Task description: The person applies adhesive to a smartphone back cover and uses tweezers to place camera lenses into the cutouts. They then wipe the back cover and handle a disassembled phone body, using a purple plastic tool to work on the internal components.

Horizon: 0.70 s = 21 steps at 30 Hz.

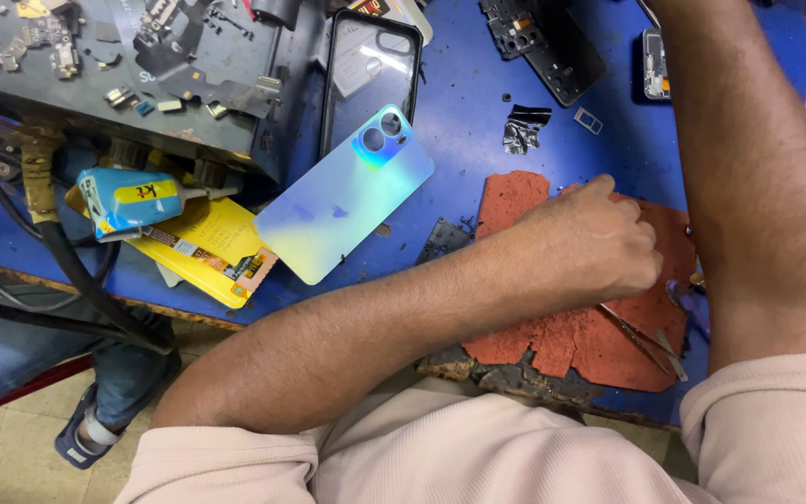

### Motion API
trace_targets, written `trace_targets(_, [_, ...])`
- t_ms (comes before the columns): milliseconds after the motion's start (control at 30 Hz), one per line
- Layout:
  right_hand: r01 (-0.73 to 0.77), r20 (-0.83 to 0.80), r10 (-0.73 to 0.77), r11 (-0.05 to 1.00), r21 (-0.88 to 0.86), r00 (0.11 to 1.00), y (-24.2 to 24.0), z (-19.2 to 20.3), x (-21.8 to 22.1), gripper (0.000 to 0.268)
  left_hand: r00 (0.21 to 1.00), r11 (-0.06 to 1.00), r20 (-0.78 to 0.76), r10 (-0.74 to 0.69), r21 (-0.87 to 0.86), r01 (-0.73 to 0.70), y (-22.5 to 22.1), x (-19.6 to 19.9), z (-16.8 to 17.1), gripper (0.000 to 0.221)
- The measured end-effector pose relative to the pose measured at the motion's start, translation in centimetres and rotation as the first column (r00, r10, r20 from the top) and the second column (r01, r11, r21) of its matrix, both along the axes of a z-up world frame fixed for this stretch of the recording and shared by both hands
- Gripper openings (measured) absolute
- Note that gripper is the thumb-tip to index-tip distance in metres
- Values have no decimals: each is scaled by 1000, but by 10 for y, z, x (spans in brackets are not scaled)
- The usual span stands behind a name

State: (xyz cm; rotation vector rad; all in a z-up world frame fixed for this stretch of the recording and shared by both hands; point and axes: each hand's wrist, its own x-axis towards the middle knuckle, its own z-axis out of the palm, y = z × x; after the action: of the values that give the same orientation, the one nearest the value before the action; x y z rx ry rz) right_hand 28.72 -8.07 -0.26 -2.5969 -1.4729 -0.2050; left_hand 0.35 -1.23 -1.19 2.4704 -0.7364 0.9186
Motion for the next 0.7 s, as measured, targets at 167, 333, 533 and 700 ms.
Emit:
trace_targets(167, [20,-66,-16,998,58,998,-26,6,-14,42,1000,999,-7,-23,-49,22,4,-1,2,3])
trace_targets(333, [55,-171,-25,983,175,985,-62,16,-23,43,1000,1000,-25,-9,-1,9,7,-2,4,4])
trace_targets(533, [160,-279,-53,912,377,959,-140,32,-41,44,999,999,-4,-36,40,36,9,2,3,4])
trace_targets(700, [258,-307,-95,794,550,947,-239,23,-109,44,997,996,6,-83,-15,83,19,8,4,8])
